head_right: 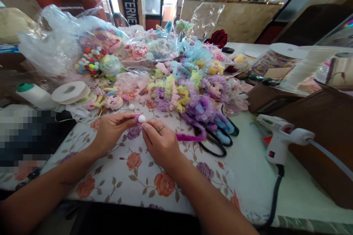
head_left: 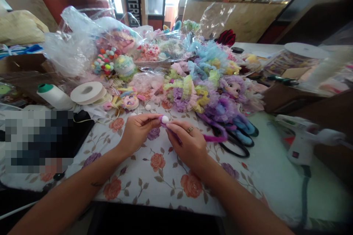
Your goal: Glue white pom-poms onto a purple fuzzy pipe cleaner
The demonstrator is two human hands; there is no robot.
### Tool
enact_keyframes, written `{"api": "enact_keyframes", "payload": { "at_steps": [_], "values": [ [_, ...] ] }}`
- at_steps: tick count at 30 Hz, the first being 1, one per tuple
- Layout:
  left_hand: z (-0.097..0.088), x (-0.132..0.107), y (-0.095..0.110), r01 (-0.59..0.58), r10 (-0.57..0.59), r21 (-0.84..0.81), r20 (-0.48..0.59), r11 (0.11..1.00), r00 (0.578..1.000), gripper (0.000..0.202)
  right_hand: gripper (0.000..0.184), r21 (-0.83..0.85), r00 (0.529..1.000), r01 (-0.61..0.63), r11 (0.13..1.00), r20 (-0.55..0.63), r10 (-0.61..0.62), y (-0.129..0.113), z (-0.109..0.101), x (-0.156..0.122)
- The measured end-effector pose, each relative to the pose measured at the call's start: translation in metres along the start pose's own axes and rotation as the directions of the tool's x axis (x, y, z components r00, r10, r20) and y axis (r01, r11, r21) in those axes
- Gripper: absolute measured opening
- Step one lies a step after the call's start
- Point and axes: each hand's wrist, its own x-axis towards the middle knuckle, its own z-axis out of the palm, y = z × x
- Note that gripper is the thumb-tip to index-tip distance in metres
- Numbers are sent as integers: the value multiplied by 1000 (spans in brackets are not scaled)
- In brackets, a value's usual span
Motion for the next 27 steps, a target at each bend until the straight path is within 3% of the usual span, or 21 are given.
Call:
{"api": "enact_keyframes", "payload": {
  "at_steps": [5, 9, 13, 15, 17, 19, 21, 23, 27],
  "values": [
    [-1, -1, -3, -141, 152, 192, -43, 971, 988, 13, 17, 9, 998, 41, 999, 49, -42, 0, 1, 0],
    [-3, -3, -5, -330, 356, 371, 0, 868, 935, 11, 17, 28, 991, 88, 996, 99, -90, -1, 2, 0],
    [-4, -4, -4, -423, 451, 460, 54, 781, 891, 12, 10, 110, 985, 91, 990, 135, -106, -5, -1, 2],
    [-5, -4, -3, -439, 465, 470, 68, 766, 883, 13, 11, 170, 996, 2, 985, 91, -18, -7, -4, 4],
    [-5, -5, -2, -437, 456, 469, 80, 768, 886, 14, 10, 205, 984, -177, 963, 41, 172, -8, -6, 6],
    [-5, -5, 0, -425, 436, 466, 90, 776, 895, 15, 8, 225, 923, -383, 896, 47, 383, -5, -6, 8],
    [-4, -5, 1, -418, 424, 465, 97, 780, 900, 16, 10, 273, 842, -538, 798, 126, 525, -2, -5, 10],
    [-4, -5, 1, -424, 427, 459, 103, 781, 898, 15, 15, 339, 785, -618, 709, 234, 573, 1, -2, 10],
    [-3, -5, 1, -396, 390, 398, 100, 828, 915, 12, 16, 427, 735, -676, 601, 326, 595, 2, 0, 10]
  ]
}}
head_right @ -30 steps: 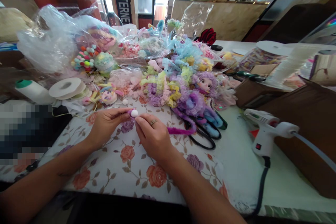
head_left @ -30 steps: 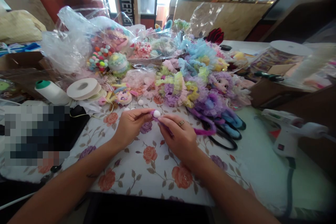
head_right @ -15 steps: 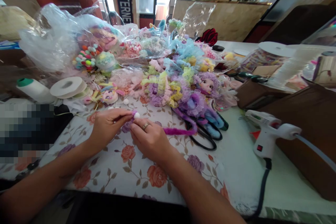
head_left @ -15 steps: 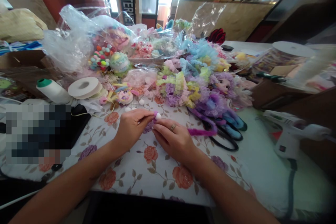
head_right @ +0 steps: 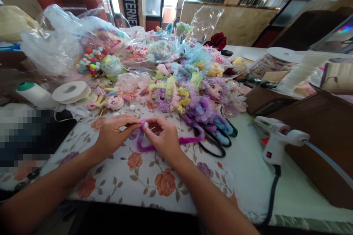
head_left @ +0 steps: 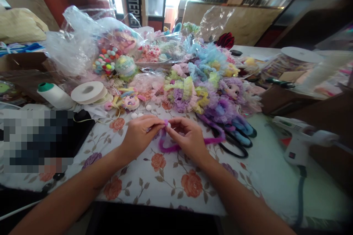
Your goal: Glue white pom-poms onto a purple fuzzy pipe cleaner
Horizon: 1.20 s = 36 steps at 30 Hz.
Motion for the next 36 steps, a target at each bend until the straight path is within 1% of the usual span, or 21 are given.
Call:
{"api": "enact_keyframes", "payload": {
  "at_steps": [1, 2, 3, 4, 6, 7, 8, 9, 10, 11, 13, 14, 16, 19, 22, 26, 29, 32, 36],
  "values": [
    [0, 0, 0, 33, -33, -47, 4, 998, 999, 12, 16, 21, 1000, -13, 1000, -6, 13, 0, 0, 0],
    [0, 1, 0, 77, -76, -108, 9, 991, 997, 15, 16, 37, 1000, -23, 999, -18, 24, -1, 0, 0],
    [0, 1, 0, 127, -125, -177, 21, 976, 992, 26, 15, 45, 999, -27, 999, -30, 28, -2, 1, -1],
    [0, 2, 0, 184, -178, -253, 46, 950, 983, 41, 14, 42, 999, -22, 999, -42, 24, -2, 1, -1],
    [-1, 3, 0, 305, -267, -393, 151, 867, 952, 67, 13, 9, 997, 34, 999, -62, -33, -3, 1, -2],
    [-1, 4, 0, 366, -294, -442, 224, 819, 929, 73, 12, -25, 994, 85, 996, -63, -86, -3, 2, -3],
    [-1, 5, 0, 422, -309, -475, 300, 772, 903, 72, 12, -71, 987, 149, 986, -57, -153, -2, 2, -4],
    [-1, 5, 1, 464, -312, -494, 361, 735, 879, 67, 11, -129, 972, 224, 966, -44, -231, -2, 3, -5],
    [-2, 6, 1, 486, -309, -502, 397, 715, 864, 60, 9, -193, 951, 298, 935, -27, -309, -1, 4, -6],
    [-2, 6, 1, 489, -303, -504, 408, 712, 861, 51, 9, -254, 926, 363, 896, -7, -377, 0, 4, -7],
    [-1, 7, 2, 462, -290, -502, 383, 731, 877, 39, 13, -343, 881, 449, 825, 19, -472, 2, 5, -9],
    [-1, 6, 2, 447, -288, -501, 365, 741, 885, 36, 15, -366, 868, 469, 804, 23, -496, 3, 5, -9],
    [-1, 6, 1, 442, -297, -500, 345, 745, 890, 34, 16, -384, 860, 475, 792, 14, -509, 4, 5, -10],
    [0, 5, 0, 454, -313, -499, 342, 738, 886, 32, 15, -396, 872, 440, 806, -27, -489, 3, 4, -10],
    [-1, 5, -1, 449, -322, -475, 326, 757, 889, 31, 13, -419, 881, 410, 810, -50, -471, 2, 3, -9],
    [-3, 7, -2, 464, -379, -408, 275, 786, 884, 28, 18, -450, 891, 400, 798, -12, -453, 2, 2, -6],
    [-5, 9, -3, 477, -392, -400, 277, 783, 877, 27, 20, -441, 903, 389, 809, 9, -430, 3, 2, -6],
    [-5, 9, -3, 487, -393, -427, 293, 762, 871, 27, 18, -414, 914, 377, 828, 21, -406, 1, 2, -7],
    [-5, 9, -4, 475, -396, -373, 272, 797, 877, 25, 12, -373, 940, 322, 870, 20, -339, -4, 2, -7]
  ]
}}
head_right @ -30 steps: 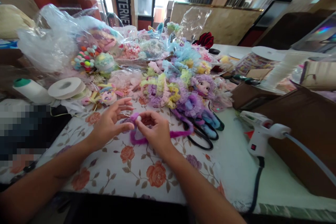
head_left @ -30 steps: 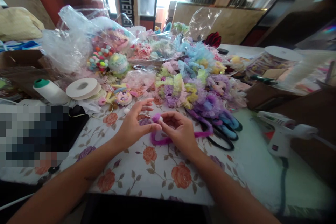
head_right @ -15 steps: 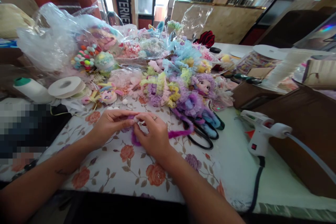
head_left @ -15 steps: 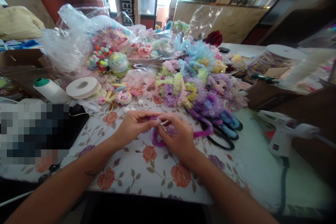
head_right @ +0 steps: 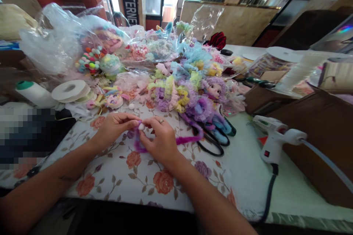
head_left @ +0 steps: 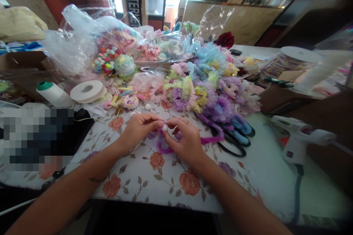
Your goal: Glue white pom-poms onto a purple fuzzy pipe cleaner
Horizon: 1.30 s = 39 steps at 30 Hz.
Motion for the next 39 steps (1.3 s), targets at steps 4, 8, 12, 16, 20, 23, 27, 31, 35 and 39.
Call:
{"api": "enact_keyframes", "payload": {
  "at_steps": [4, 8, 12, 16, 20, 23, 27, 31, 35, 39],
  "values": [
    [1, 1, -1, 41, -35, -170, 40, 984, 999, 42, 6, 90, 993, -119, 989, 8, 119, 0, -1, 1],
    [3, 1, -5, 170, -115, -321, 183, 932, 976, 65, 8, 156, 990, -143, 977, 1, 144, 1, 0, 1],
    [4, 0, -7, 139, -84, -318, 181, 938, 980, 39, 8, 168, 992, -122, 978, -14, 126, 0, 0, 2],
    [3, 0, -8, 117, -94, -285, 92, 951, 991, 26, 6, 156, 987, -158, 975, -10, 161, -1, 0, 2],
    [3, 2, -9, 127, -115, -286, 61, 950, 992, 27, 6, 166, 973, -229, 959, 2, 232, -2, 0, 2],
    [3, 1, -9, 118, -116, -248, 21, 962, 993, 27, 8, 184, 962, -270, 945, 23, 270, -2, 0, 2],
    [4, 0, -6, 119, -129, -220, -33, 968, 991, 26, 11, 207, 946, -325, 923, 57, 320, -2, 0, 2],
    [5, 0, -5, 146, -161, -260, -39, 954, 986, 27, 16, 254, 916, -401, 880, 109, 385, -3, -1, 2],
    [5, 0, -6, 127, -146, -256, -56, 958, 988, 24, 18, 279, 908, -420, 864, 127, 400, -3, -1, 3],
    [5, -1, -4, 43, -55, -111, -103, 993, 993, 18, 19, 250, 919, -393, 885, 137, 369, -1, 0, 4]
  ]
}}
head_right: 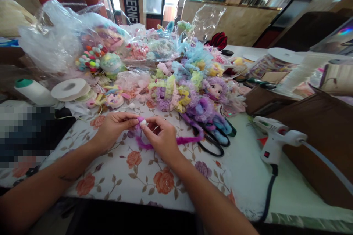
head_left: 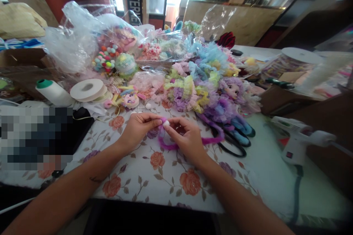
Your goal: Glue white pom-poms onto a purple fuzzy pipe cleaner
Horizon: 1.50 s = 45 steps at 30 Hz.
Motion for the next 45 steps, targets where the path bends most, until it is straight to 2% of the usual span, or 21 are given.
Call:
{"api": "enact_keyframes", "payload": {
  "at_steps": [3, 5, 7, 8, 11, 13, 16, 18, 21, 24, 26, 28, 30, 31, 32, 34, 36, 38, 40, 42, 45],
  "values": [
    [-2, -1, 4, -88, 97, 175, -44, 981, 994, 15, 21, -112, 992, 112, 987, -42, -118, -1, -7, 4],
    [-4, -1, 7, -108, 139, 261, -101, 959, 985, 15, 23, -273, 962, 209, 939, -118, -248, -2, -21, 7],
    [-7, 0, 7, -104, 159, 330, -144, 938, 977, 16, 26, -482, 921, 194, 854, -211, -328, 0, -44, 8],
    [-9, 0, 7, -101, 165, 344, -163, 934, 973, 17, 29, -575, 905, 126, 808, -268, -332, 2, -60, 7],
    [-12, 4, 4, -104, 181, 353, -193, 930, 964, 22, 38, -682, 820, -247, 688, -526, -227, 15, -112, -11],
    [-14, 6, 1, -96, 178, 340, -218, 935, 960, 25, 40, -636, 692, -503, 586, -702, -169, 27, -148, -31],
    [-16, 8, -3, -53, 122, 269, -248, 962, 961, 33, 41, -518, 528, -717, 467, -840, -121, 44, -191, -57],
    [-17, 10, -5, -30, 73, 180, -237, 983, 969, 36, 37, -450, 506, -761, 467, -863, -7, 54, -212, -65],
    [-17, 12, -8, -27, 37, 49, -215, 998, 976, 35, 23, -369, 520, -786, 496, -828, 209, 64, -234, -60],
    [-16, 15, -9, -41, 32, -41, -208, 998, 978, 30, 21, -339, 534, -781, 525, -799, 278, 64, -244, -49],
    [-15, 16, -8, -38, 16, -105, -204, 994, 979, 27, 28, -311, 528, -776, 550, -796, 296, 58, -242, -45],
    [-14, 17, -6, -26, -9, -158, -214, 987, 977, 27, 24, -270, 524, -755, 597, -796, 303, 48, -230, -45],
    [-14, 18, -3, -15, -25, -189, -211, 982, 977, 29, 12, -197, 565, -654, 731, -769, 299, 34, -209, -47],
    [-14, 18, -2, -16, -26, -196, -206, 980, 978, 30, 13, -83, 604, -515, 853, -741, 292, 26, -194, -47],
    [-14, 18, -1, -17, -26, -203, -208, 979, 978, 30, 16, 18, 694, -378, 926, -657, 296, 17, -177, -47],
    [-15, 18, 0, -18, -23, -204, -199, 979, 980, 30, 20, 175, 844, -208, 962, -465, 267, 0, -140, -45],
    [-17, 18, 0, -19, -18, -194, -184, 981, 983, 30, 24, 267, 922, -211, 940, -266, 282, -15, -103, -40],
    [-18, 18, -1, -23, -8, -181, -170, 983, 985, 29, 24, 291, 940, -290, 912, -93, 329, -23, -72, -32],
    [-19, 19, -2, -32, 5, -166, -163, 986, 987, 29, 24, 259, 939, -341, 904, 39, 343, -25, -51, -24],
    [-20, 20, -4, -38, 13, -149, -168, 988, 986, 30, 26, 232, 933, -359, 904, 126, 338, -22, -39, -17],
    [-20, 21, -4, -25, 3, -120, -183, 992, 983, 29, 28, 224, 920, -384, 896, 177, 350, -13, -31, -16]
  ]
}}
